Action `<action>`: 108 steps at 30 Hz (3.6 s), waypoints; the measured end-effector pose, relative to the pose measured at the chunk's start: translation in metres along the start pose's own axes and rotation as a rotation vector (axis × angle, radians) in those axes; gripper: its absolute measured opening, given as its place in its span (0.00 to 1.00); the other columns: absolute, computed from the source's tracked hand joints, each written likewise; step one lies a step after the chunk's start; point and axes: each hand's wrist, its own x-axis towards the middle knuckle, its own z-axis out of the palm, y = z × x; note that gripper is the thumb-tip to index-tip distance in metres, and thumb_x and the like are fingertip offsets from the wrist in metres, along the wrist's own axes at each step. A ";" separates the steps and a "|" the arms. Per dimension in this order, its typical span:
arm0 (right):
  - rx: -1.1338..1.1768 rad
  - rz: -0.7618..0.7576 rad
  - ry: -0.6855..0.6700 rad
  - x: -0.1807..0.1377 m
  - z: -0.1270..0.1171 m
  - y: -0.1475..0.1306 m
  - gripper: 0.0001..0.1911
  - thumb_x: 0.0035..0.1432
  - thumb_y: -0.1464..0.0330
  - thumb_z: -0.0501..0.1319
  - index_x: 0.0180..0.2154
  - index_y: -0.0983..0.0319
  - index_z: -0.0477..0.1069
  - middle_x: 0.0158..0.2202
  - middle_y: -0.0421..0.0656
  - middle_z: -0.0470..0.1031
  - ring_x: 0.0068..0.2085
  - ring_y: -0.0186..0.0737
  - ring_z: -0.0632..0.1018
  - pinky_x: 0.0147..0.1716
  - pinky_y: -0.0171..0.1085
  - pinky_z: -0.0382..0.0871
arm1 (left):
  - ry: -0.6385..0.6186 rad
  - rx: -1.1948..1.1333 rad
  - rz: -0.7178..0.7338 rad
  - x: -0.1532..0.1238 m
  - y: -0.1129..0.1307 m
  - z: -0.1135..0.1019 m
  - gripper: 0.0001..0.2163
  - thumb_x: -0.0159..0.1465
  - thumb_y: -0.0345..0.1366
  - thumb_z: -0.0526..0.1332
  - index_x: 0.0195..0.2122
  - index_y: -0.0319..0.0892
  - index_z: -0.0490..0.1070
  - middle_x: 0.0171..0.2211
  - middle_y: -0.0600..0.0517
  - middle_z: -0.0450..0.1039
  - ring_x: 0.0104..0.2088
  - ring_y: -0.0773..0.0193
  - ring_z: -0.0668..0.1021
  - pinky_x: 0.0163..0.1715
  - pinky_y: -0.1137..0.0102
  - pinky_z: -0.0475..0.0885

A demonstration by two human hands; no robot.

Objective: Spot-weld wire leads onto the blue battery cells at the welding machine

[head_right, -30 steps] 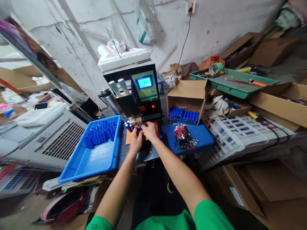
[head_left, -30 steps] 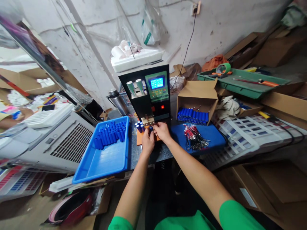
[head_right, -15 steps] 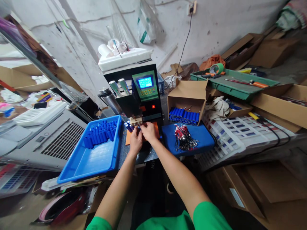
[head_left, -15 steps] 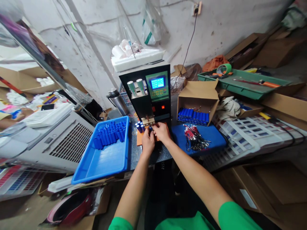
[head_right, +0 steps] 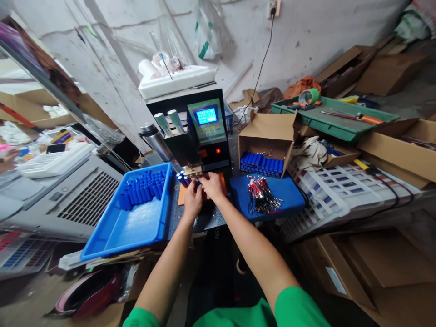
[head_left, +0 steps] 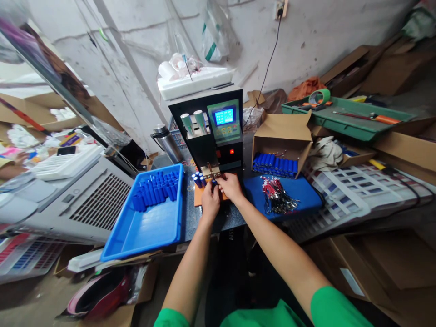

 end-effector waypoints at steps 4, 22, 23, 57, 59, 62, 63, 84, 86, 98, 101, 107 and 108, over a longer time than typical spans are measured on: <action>-0.013 -0.020 0.010 0.001 -0.001 0.000 0.13 0.49 0.61 0.65 0.22 0.62 0.68 0.15 0.36 0.67 0.19 0.32 0.68 0.19 0.30 0.61 | -0.005 -0.001 -0.004 0.000 -0.001 0.000 0.12 0.66 0.34 0.54 0.48 0.41 0.70 0.43 0.45 0.76 0.42 0.59 0.78 0.45 0.65 0.71; 0.042 0.036 -0.004 -0.002 0.000 -0.009 0.13 0.48 0.61 0.67 0.22 0.62 0.67 0.16 0.36 0.67 0.18 0.31 0.68 0.15 0.29 0.61 | 0.018 0.017 0.018 0.000 0.005 0.000 0.12 0.66 0.34 0.55 0.50 0.41 0.70 0.43 0.45 0.77 0.44 0.57 0.78 0.48 0.63 0.71; 0.040 0.030 -0.004 -0.002 0.000 -0.008 0.13 0.48 0.61 0.67 0.23 0.62 0.68 0.16 0.36 0.67 0.18 0.31 0.68 0.16 0.29 0.61 | 0.021 0.022 0.020 0.000 0.005 0.000 0.12 0.66 0.34 0.55 0.49 0.41 0.70 0.43 0.45 0.77 0.45 0.57 0.78 0.48 0.63 0.71; -0.153 -0.396 0.212 -0.073 -0.094 0.000 0.09 0.58 0.64 0.60 0.35 0.62 0.74 0.31 0.43 0.76 0.31 0.38 0.76 0.32 0.35 0.71 | -0.004 0.125 0.268 -0.013 0.027 0.004 0.13 0.63 0.33 0.59 0.49 0.42 0.71 0.43 0.47 0.76 0.41 0.62 0.79 0.43 0.66 0.75; -0.216 -0.486 0.273 -0.094 -0.113 -0.001 0.07 0.60 0.65 0.59 0.34 0.62 0.74 0.32 0.43 0.76 0.32 0.38 0.76 0.34 0.36 0.70 | -0.058 0.117 0.327 -0.005 0.038 0.017 0.16 0.64 0.33 0.59 0.53 0.43 0.69 0.46 0.47 0.77 0.45 0.61 0.79 0.46 0.65 0.75; -0.281 -0.513 0.348 -0.131 -0.135 0.013 0.07 0.62 0.67 0.58 0.33 0.61 0.73 0.29 0.42 0.73 0.31 0.37 0.74 0.33 0.35 0.69 | -0.165 0.139 0.416 0.014 0.050 0.052 0.18 0.66 0.33 0.58 0.58 0.44 0.67 0.49 0.46 0.76 0.47 0.61 0.79 0.49 0.64 0.75; -0.286 -0.482 0.339 -0.145 -0.139 0.023 0.08 0.62 0.67 0.58 0.32 0.61 0.73 0.29 0.41 0.73 0.31 0.36 0.74 0.32 0.35 0.69 | -0.189 0.154 0.451 0.021 0.054 0.067 0.18 0.66 0.34 0.58 0.57 0.44 0.67 0.49 0.46 0.77 0.47 0.60 0.79 0.49 0.64 0.75; -0.525 0.303 -0.020 -0.263 -0.152 0.211 0.12 0.55 0.76 0.56 0.32 0.60 0.78 0.34 0.44 0.81 0.38 0.42 0.81 0.40 0.34 0.70 | -0.535 0.743 0.863 0.095 0.043 0.215 0.25 0.65 0.26 0.49 0.65 0.30 0.59 0.64 0.35 0.61 0.67 0.50 0.61 0.66 0.53 0.59; -0.549 0.317 -0.027 -0.263 -0.153 0.210 0.13 0.55 0.76 0.56 0.32 0.60 0.78 0.34 0.44 0.81 0.38 0.42 0.81 0.40 0.34 0.70 | -0.544 0.752 0.831 0.095 0.043 0.215 0.26 0.65 0.25 0.47 0.66 0.31 0.57 0.65 0.36 0.59 0.68 0.52 0.60 0.66 0.54 0.58; -0.444 0.275 0.024 -0.263 -0.154 0.191 0.09 0.55 0.72 0.57 0.30 0.63 0.77 0.30 0.44 0.79 0.34 0.41 0.79 0.36 0.35 0.70 | -0.420 0.362 0.702 0.063 0.073 0.147 0.24 0.70 0.40 0.51 0.65 0.39 0.57 0.63 0.40 0.64 0.65 0.54 0.65 0.63 0.56 0.62; -0.328 0.203 0.047 -0.250 -0.163 0.160 0.10 0.58 0.65 0.59 0.29 0.62 0.75 0.26 0.42 0.76 0.29 0.40 0.76 0.30 0.36 0.69 | -0.402 0.266 0.624 0.034 0.064 0.087 0.16 0.70 0.40 0.52 0.55 0.43 0.69 0.50 0.45 0.76 0.51 0.59 0.77 0.54 0.62 0.72; -0.418 -0.189 0.235 -0.155 -0.194 0.048 0.13 0.61 0.60 0.58 0.30 0.59 0.74 0.29 0.42 0.76 0.30 0.42 0.75 0.32 0.39 0.69 | -0.216 0.311 0.406 -0.002 0.022 0.004 0.12 0.67 0.43 0.56 0.41 0.43 0.75 0.36 0.48 0.79 0.37 0.58 0.79 0.42 0.63 0.75; -0.458 -0.227 0.280 -0.131 -0.199 0.031 0.13 0.61 0.60 0.58 0.32 0.60 0.75 0.30 0.43 0.77 0.31 0.41 0.76 0.34 0.39 0.69 | -0.188 0.292 0.373 -0.004 0.017 0.000 0.12 0.67 0.44 0.56 0.41 0.43 0.75 0.37 0.48 0.79 0.38 0.58 0.80 0.42 0.63 0.75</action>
